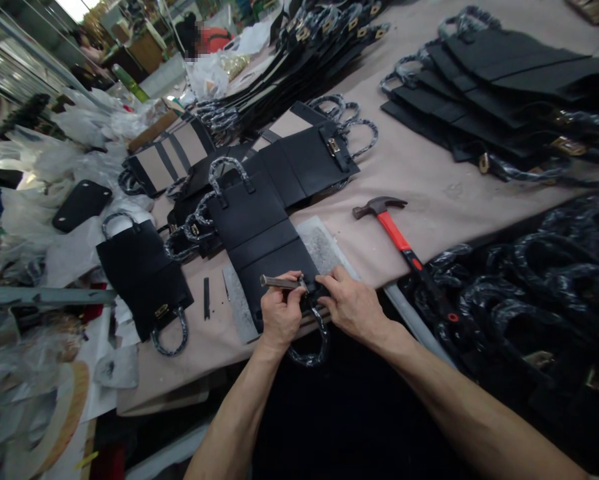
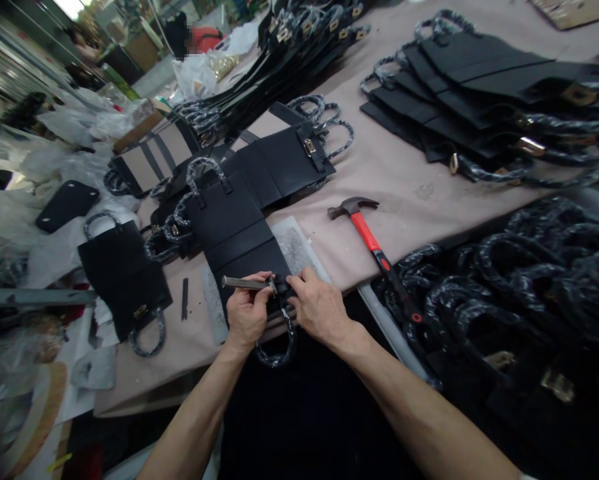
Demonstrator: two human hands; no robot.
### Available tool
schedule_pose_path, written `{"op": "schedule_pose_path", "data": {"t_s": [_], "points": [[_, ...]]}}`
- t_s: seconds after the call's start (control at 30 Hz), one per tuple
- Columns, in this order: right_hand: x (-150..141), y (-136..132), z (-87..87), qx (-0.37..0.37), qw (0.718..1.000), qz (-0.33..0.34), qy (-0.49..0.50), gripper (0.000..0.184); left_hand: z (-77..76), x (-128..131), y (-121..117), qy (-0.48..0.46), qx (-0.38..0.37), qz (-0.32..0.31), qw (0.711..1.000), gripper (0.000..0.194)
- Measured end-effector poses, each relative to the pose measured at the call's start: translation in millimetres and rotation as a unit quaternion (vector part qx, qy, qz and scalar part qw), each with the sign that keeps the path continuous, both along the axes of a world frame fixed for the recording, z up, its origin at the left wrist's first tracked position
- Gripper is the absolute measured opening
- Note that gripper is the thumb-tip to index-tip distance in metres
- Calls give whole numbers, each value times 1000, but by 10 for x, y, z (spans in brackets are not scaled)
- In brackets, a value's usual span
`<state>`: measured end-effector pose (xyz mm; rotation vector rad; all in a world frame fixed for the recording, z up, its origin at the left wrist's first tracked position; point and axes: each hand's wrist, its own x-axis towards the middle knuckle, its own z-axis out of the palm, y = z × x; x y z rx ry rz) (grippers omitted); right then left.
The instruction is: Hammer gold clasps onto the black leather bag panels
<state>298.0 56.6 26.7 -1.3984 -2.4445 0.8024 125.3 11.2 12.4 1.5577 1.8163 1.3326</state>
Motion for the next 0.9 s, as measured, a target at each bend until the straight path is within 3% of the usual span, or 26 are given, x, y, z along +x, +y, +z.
{"op": "schedule_pose_path", "data": {"t_s": [0.1,0.2,0.33,0.53,0.73,0.8,0.9], "points": [[36,-27,-63,10,998,-4,60,37,9,20,9,16,7,4,1000,13],[150,-95,-165,14,978,-15,207,28,15,34,6,18,16,0,1000,11],[457,-227,-282,27,946,-103,308,14,1,54,-2,32,29,2,999,11],[1032,-300,-324,129,941,-226,214,14,-26,86,4,98,88,-33,991,12],[1336,-164,-338,239,925,-281,87,24,-2,82,5,106,76,-34,991,12],[1366,-118,-365,239,928,-283,48,28,-4,75,2,103,76,-39,991,13],[1360,-73,-411,174,945,-276,2,37,-12,65,4,97,70,-56,991,15]]}}
